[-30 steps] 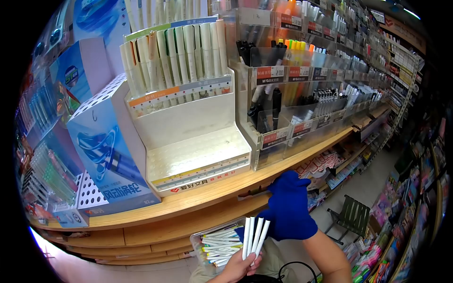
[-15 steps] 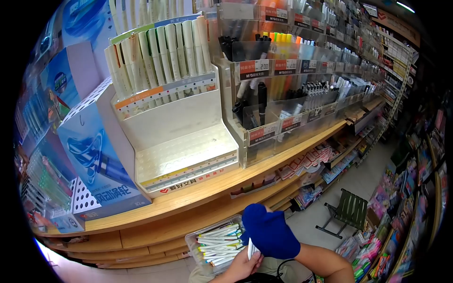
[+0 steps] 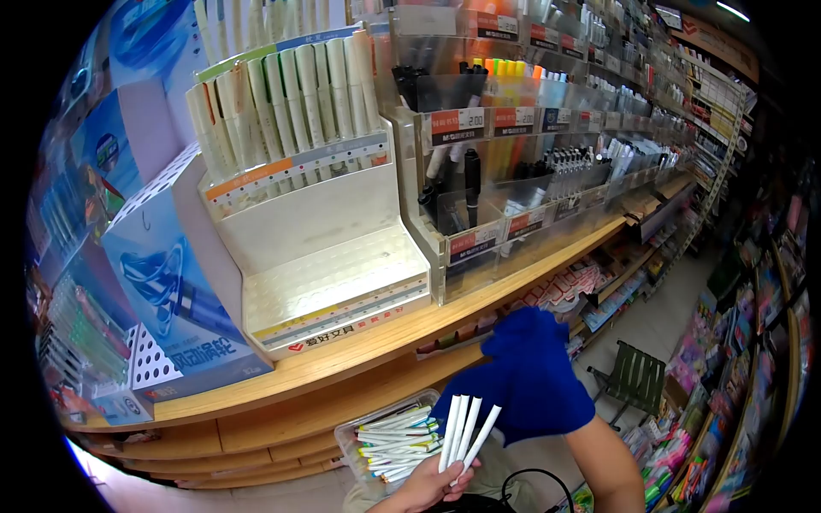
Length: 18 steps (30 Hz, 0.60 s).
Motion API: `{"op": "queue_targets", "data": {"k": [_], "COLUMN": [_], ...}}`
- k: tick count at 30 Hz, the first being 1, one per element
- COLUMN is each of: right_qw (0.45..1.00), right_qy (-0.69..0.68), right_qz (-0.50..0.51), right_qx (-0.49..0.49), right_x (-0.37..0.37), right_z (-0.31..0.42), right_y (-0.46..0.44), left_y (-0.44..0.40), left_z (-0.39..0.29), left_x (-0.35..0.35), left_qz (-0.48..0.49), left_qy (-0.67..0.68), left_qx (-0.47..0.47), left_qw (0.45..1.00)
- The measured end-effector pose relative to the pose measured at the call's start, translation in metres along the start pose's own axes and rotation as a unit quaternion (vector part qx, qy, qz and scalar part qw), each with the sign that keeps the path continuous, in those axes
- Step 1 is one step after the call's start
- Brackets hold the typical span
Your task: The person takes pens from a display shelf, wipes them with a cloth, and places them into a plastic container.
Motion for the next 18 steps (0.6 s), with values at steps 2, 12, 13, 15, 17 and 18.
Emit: {"op": "queue_targets", "data": {"k": [2,12,13,15,17,18], "right_qw": [0.997,0.837,0.878,0.937,0.921,0.867], "right_qy": [-0.067,-0.508,-0.452,-0.338,-0.375,-0.46], "right_qz": [0.028,0.029,0.051,0.069,0.035,-0.002], "right_qx": [0.011,0.201,0.145,0.045,0.097,0.192], "right_x": [0.009,0.037,0.034,0.026,0.028,0.036], "right_z": [0.007,0.03,0.034,0.043,0.047,0.05], "right_y": [0.003,0.041,0.04,0.036,0.041,0.052], "left_y": [-0.003,-0.011,-0.012,-0.012,-0.013,-0.015], "left_z": [-0.005,-0.002,-0.002,-0.005,-0.004,-0.002], "left_x": [-0.001,-0.001,-0.001,0.0,-0.001,-0.002], "left_qz": [0.039,0.092,0.093,0.096,0.086,0.073], "left_qy": [0.023,0.058,0.059,0.057,0.044,0.031], "left_qx": [-0.005,-0.019,-0.019,-0.017,-0.02,-0.024], "left_qw": [0.999,0.994,0.994,0.994,0.995,0.997]}}
Point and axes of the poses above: each hand's wrist, its own y-axis away from the middle knuckle, its own x-axis out of the palm, z = x × y, the point moved 5 cm from there along -y, towards the middle knuckle, and after that the axes turned 12 degrees about -x, right-handed, at the moved point
